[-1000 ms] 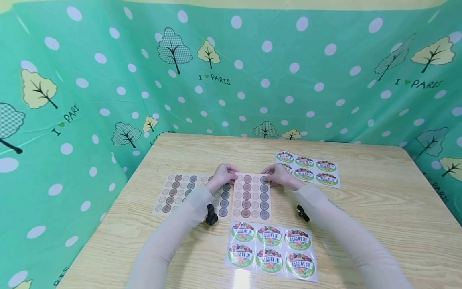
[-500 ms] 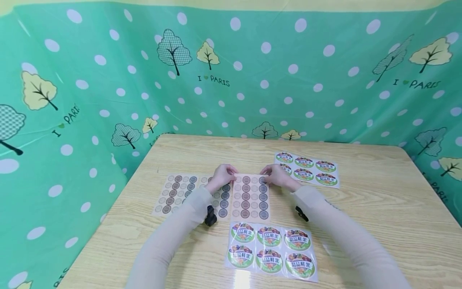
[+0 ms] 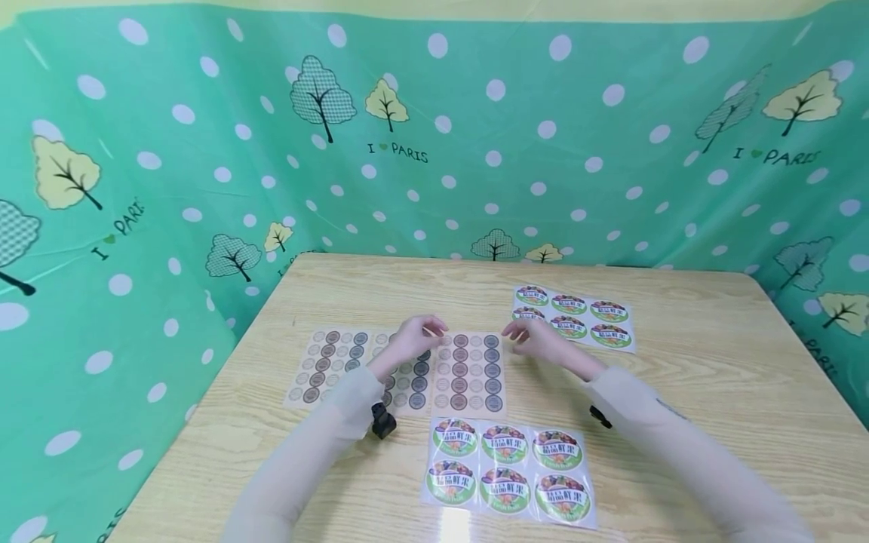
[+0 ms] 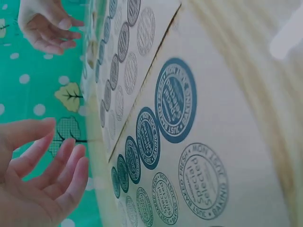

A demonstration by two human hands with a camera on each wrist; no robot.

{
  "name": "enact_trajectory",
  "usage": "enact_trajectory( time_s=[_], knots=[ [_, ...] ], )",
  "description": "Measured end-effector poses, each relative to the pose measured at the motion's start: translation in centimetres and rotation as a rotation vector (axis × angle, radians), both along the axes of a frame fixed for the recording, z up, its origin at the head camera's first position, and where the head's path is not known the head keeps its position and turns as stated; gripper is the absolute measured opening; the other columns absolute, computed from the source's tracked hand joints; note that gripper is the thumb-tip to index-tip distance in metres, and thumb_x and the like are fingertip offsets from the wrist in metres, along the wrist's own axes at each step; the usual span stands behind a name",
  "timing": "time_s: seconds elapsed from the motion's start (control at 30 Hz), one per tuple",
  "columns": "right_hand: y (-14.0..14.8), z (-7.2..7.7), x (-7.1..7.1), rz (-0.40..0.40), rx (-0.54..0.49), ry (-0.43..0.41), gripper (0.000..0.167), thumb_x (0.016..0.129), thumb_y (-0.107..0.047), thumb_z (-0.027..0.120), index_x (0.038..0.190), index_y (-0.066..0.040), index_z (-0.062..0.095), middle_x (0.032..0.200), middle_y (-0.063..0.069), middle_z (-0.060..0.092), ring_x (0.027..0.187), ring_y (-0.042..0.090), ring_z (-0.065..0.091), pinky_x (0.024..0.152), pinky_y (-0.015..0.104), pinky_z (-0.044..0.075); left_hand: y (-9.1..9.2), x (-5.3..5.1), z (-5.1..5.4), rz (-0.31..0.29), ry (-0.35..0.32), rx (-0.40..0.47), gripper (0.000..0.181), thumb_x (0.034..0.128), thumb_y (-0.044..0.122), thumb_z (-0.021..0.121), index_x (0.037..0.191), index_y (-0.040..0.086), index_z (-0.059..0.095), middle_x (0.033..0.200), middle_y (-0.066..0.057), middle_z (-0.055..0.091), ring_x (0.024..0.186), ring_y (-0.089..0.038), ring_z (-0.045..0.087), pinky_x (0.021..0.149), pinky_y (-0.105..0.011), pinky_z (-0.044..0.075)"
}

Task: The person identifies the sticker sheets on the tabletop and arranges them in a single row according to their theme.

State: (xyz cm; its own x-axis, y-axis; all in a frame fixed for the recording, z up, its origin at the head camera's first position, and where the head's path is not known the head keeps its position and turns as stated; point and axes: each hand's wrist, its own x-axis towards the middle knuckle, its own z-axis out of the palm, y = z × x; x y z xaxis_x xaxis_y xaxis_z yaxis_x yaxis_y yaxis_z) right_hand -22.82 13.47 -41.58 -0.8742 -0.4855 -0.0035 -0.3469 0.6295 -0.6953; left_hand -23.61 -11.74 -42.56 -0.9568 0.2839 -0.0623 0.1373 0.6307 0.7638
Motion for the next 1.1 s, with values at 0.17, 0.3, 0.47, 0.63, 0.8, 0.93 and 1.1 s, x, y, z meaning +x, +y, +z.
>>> enact_trajectory(
  time_s=[0.17, 0.3, 0.47, 0.63, 0.8, 0.93, 1.1],
  knots=[
    [0.9, 0.1, 1.4, 0.023, 0.010, -0.035, 0.028, 0.074, 0.005, 0.061, 0.102, 0.005, 0.059, 0.093, 0.017, 0.060, 0.085, 0.027, 0.057, 0.071, 0.032, 0.051, -0.4, 1.3, 0.4, -0.070, 0.000, 0.023, 0.020, 0.0791, 0.004, 0.059, 0.099, 0.001, 0.062, 0.088, -0.006, 0.061, 0.078, -0.018, 0.055, 0.069, -0.025, 0.046],
    [1.6, 0.3, 2.5, 0.051, 0.005, -0.043, 0.027, 0.076, 0.005, 0.060, 0.103, 0.005, 0.058, 0.095, 0.017, 0.060, 0.086, 0.027, 0.057, 0.073, 0.033, 0.050, -0.7, 2.2, 0.8, -0.096, -0.002, 0.030, 0.023, 0.0785, 0.006, 0.061, 0.101, 0.001, 0.062, 0.089, -0.005, 0.061, 0.079, -0.017, 0.055, 0.070, -0.025, 0.046],
    [2.4, 0.5, 3.8, 0.064, 0.005, -0.031, 0.026, 0.077, 0.004, 0.060, 0.103, 0.005, 0.059, 0.095, 0.017, 0.059, 0.085, 0.026, 0.057, 0.072, 0.031, 0.050, -0.9, 3.3, 1.2, -0.155, -0.006, 0.042, 0.023, 0.0781, 0.005, 0.061, 0.101, 0.000, 0.062, 0.090, -0.006, 0.062, 0.080, -0.019, 0.056, 0.070, -0.024, 0.047],
    [3.2, 0.4, 4.9, 0.073, -0.001, -0.039, 0.026, 0.077, 0.003, 0.060, 0.103, 0.004, 0.059, 0.094, 0.016, 0.060, 0.085, 0.027, 0.057, 0.070, 0.029, 0.051, -1.0, 4.5, 1.4, -0.210, -0.017, 0.025, 0.025, 0.0771, 0.005, 0.063, 0.101, 0.001, 0.061, 0.091, -0.007, 0.061, 0.081, -0.019, 0.056, 0.070, -0.024, 0.047],
    [4.0, 0.4, 6.2, 0.094, -0.017, -0.057, 0.028, 0.076, 0.003, 0.061, 0.104, 0.004, 0.058, 0.093, 0.014, 0.060, 0.084, 0.026, 0.057, 0.070, 0.028, 0.051, -1.3, 5.5, 1.2, -0.266, -0.026, 0.020, 0.026, 0.0771, 0.006, 0.063, 0.102, 0.000, 0.060, 0.094, -0.009, 0.061, 0.081, -0.018, 0.056, 0.069, -0.023, 0.047],
    [4.7, 0.3, 7.1, 0.104, -0.016, -0.067, 0.029, 0.075, 0.001, 0.063, 0.104, 0.003, 0.059, 0.091, 0.012, 0.061, 0.083, 0.026, 0.058, 0.069, 0.026, 0.051, -1.5, 6.3, 0.9, -0.289, -0.036, 0.005, 0.027, 0.0774, 0.007, 0.064, 0.103, 0.001, 0.060, 0.094, -0.009, 0.062, 0.081, -0.017, 0.056, 0.069, -0.023, 0.047],
    [5.4, -0.1, 8.0, 0.116, -0.027, -0.088, 0.030, 0.076, -0.001, 0.063, 0.105, 0.004, 0.058, 0.092, 0.012, 0.061, 0.083, 0.025, 0.058, 0.069, 0.025, 0.051, -1.8, 6.8, 0.6, -0.303, -0.054, -0.015, 0.028, 0.0768, 0.006, 0.064, 0.104, 0.001, 0.059, 0.093, -0.010, 0.061, 0.079, -0.018, 0.057, 0.066, -0.021, 0.048]
  ],
)
